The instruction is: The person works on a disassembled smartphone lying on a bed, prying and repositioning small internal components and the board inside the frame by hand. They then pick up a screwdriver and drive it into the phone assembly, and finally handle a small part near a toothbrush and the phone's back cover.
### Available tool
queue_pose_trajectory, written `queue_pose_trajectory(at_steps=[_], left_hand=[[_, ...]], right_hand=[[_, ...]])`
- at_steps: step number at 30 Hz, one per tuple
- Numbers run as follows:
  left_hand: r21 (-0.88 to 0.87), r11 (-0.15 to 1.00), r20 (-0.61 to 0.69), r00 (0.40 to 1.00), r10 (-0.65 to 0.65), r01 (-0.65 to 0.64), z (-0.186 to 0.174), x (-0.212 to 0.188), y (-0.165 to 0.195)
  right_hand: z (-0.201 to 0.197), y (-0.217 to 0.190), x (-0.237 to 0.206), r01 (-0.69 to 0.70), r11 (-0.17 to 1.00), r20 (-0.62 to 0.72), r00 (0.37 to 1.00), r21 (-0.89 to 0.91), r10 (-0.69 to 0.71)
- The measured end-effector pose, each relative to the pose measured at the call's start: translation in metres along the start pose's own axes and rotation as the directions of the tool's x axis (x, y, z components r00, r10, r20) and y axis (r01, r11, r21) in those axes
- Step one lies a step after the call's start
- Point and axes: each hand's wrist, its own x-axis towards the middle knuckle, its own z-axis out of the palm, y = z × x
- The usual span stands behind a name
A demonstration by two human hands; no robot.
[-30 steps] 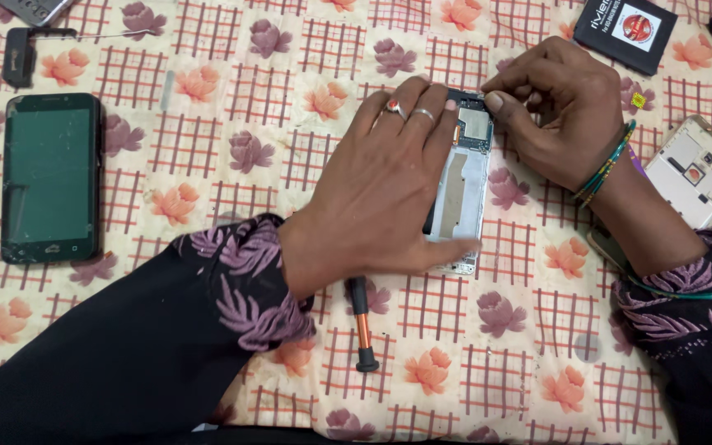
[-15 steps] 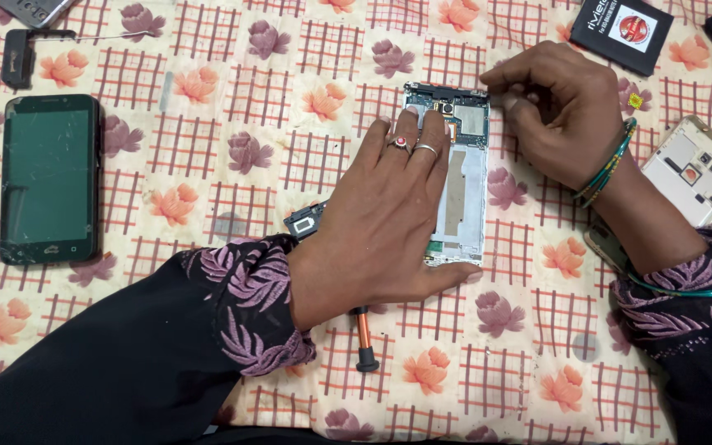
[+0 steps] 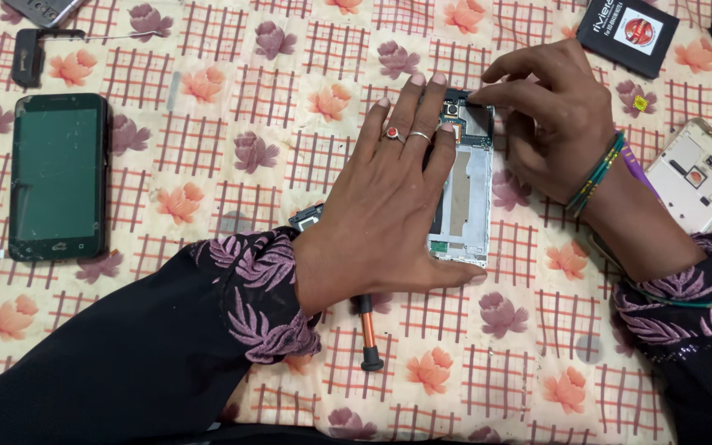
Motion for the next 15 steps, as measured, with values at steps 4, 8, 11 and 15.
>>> queue_pose_trajectory(at_steps=[4, 8, 11, 15], left_hand=[[-0.032, 1.0, 0.034, 0.999, 0.0, 0.001, 0.001, 0.0019, -0.0007], [-0.015, 1.0, 0.053, 0.999, -0.005, 0.006, 0.0022, 0.0035, -0.0009], [0.001, 1.0, 0.077, 0.997, -0.013, 0.013, 0.0026, 0.0043, -0.0004], [0.001, 1.0, 0.095, 0.995, -0.02, 0.02, 0.0026, 0.0045, -0.0005]], right_hand=[[0.0002, -0.0007, 0.0009, -0.019, 1.0, 0.009, 1.0, -0.004, 0.019], [0.0011, -0.0003, 0.0008, -0.019, 1.0, 0.014, 1.0, -0.018, 0.019], [0.0014, -0.0003, 0.0008, -0.005, 1.0, 0.011, 1.0, -0.014, 0.005], [0.0013, 0.0002, 0.0006, 0.018, 1.0, -0.009, 1.0, -0.018, -0.018]])
